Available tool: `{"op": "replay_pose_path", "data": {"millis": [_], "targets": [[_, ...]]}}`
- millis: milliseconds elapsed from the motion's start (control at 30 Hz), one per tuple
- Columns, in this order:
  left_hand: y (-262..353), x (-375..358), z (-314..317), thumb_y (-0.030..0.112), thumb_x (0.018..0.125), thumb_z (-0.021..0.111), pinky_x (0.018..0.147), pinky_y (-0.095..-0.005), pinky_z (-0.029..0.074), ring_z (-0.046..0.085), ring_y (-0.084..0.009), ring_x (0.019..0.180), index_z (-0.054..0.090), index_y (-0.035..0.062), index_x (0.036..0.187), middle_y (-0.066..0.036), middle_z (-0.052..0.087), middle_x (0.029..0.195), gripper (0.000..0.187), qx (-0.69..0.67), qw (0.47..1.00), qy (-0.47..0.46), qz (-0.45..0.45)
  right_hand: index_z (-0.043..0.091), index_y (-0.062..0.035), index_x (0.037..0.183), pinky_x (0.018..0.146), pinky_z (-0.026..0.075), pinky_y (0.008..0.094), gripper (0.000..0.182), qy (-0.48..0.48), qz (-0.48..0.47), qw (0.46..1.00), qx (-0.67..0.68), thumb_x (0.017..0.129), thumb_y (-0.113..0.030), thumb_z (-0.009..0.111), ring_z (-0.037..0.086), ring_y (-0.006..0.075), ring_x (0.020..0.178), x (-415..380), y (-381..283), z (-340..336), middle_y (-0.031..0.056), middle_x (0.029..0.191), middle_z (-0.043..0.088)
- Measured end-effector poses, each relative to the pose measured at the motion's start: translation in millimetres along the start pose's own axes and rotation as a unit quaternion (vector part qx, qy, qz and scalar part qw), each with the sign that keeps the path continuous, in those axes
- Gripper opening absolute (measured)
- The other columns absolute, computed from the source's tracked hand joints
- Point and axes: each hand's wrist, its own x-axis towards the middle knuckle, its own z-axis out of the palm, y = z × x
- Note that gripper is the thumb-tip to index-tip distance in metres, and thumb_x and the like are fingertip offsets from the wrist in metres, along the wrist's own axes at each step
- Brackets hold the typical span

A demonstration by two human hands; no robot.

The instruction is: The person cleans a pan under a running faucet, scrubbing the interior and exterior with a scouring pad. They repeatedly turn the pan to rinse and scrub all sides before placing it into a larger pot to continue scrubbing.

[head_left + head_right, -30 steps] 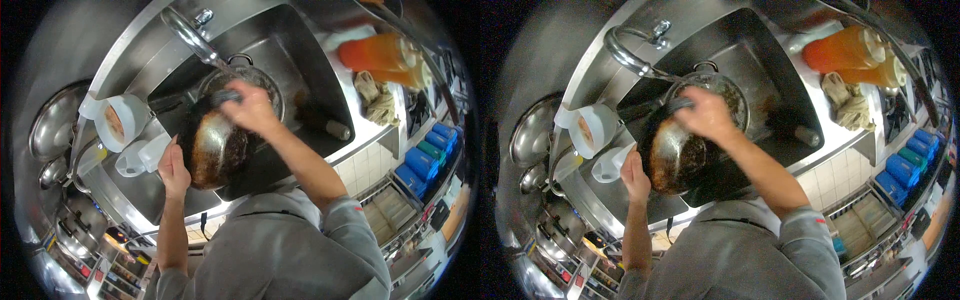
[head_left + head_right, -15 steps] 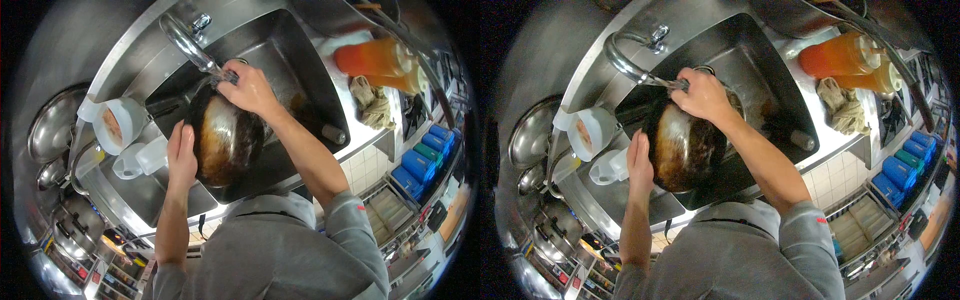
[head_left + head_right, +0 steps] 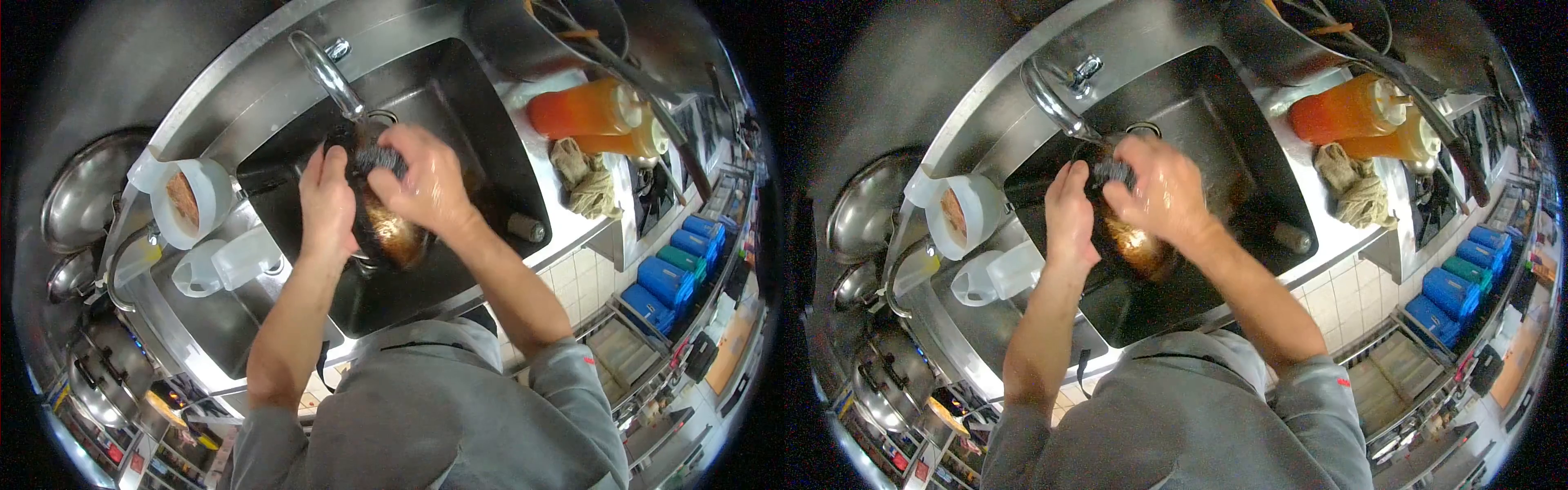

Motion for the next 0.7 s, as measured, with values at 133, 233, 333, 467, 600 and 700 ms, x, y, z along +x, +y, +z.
{"op": "replay_pose_path", "data": {"millis": [133, 233, 333, 467, 600, 700], "targets": [[12, 53, -22, 0.023, 0.100, 0.059, 0.094, -0.0348, 0.048, 0.060, -0.0194, 0.102, 0.063, -0.0085, 0.121, -0.012, 0.067, 0.111, 0.038, 0.006, 0.995, -0.012, -0.095, 0.065, -0.0073, 0.094, 0.074, 0.056, 0.0497, 0.028, -0.045, -0.008, 0.999, 0.015, 0.071, -0.022, 0.073, 0.066, 0.0428, 0.082, -55, -12, 8, 0.0176, 0.086, 0.063], [-4, 11, -14, 0.025, 0.103, 0.058, 0.106, -0.0343, 0.043, 0.058, -0.0223, 0.122, 0.059, -0.0087, 0.135, -0.017, 0.066, 0.129, 0.046, 0.134, 0.991, -0.001, 0.017, 0.067, -0.0056, 0.095, 0.078, 0.056, 0.0492, 0.027, -0.026, -0.027, 0.999, -0.004, 0.073, -0.020, 0.071, 0.067, 0.0432, 0.084, -41, -5, -5, 0.0197, 0.088, 0.065], [-20, -34, 0, 0.023, 0.103, 0.057, 0.109, -0.0343, 0.041, 0.057, -0.0223, 0.126, 0.056, -0.0099, 0.138, -0.019, 0.063, 0.136, 0.048, 0.125, 0.988, -0.058, 0.069, 0.067, -0.0039, 0.096, 0.079, 0.056, 0.0509, 0.026, 0.001, 0.043, 0.999, -0.025, 0.076, -0.020, 0.068, 0.066, 0.0449, 0.086, 6, 22, -9, 0.0221, 0.091, 0.067], [10, 51, -15, 0.022, 0.102, 0.055, 0.089, -0.0323, 0.047, 0.058, -0.0156, 0.093, 0.067, -0.0044, 0.113, -0.005, 0.067, 0.101, 0.032, 0.095, 0.989, -0.103, -0.034, 0.065, -0.0032, 0.096, 0.079, 0.056, 0.0490, 0.030, -0.026, -0.022, 0.999, 0.012, 0.072, -0.020, 0.071, 0.066, 0.0432, 0.085, -52, -1, 1, 0.0226, 0.090, 0.066], [-7, -27, 10, 0.024, 0.105, 0.055, 0.102, -0.0303, 0.044, 0.058, -0.0161, 0.114, 0.059, -0.0072, 0.135, -0.010, 0.066, 0.125, 0.044, 0.173, 0.985, 0.006, 0.016, 0.066, -0.0017, 0.092, 0.079, 0.056, 0.0497, 0.027, -0.001, 0.019, 1.000, 0.016, 0.074, -0.021, 0.070, 0.067, 0.0459, 0.086, -26, 24, -17, 0.0229, 0.088, 0.066], [-13, -27, 8, 0.020, 0.104, 0.055, 0.100, -0.0300, 0.045, 0.059, -0.0150, 0.112, 0.061, -0.0059, 0.133, -0.009, 0.067, 0.122, 0.039, 0.142, 0.985, -0.079, 0.053, 0.065, 0.0038, 0.096, 0.075, 0.053, 0.0434, 0.029, 0.037, 0.054, 0.998, 0.022, 0.074, -0.015, 0.067, 0.065, 0.0412, 0.083, -1, 38, -9, 0.0242, 0.090, 0.065]]}}
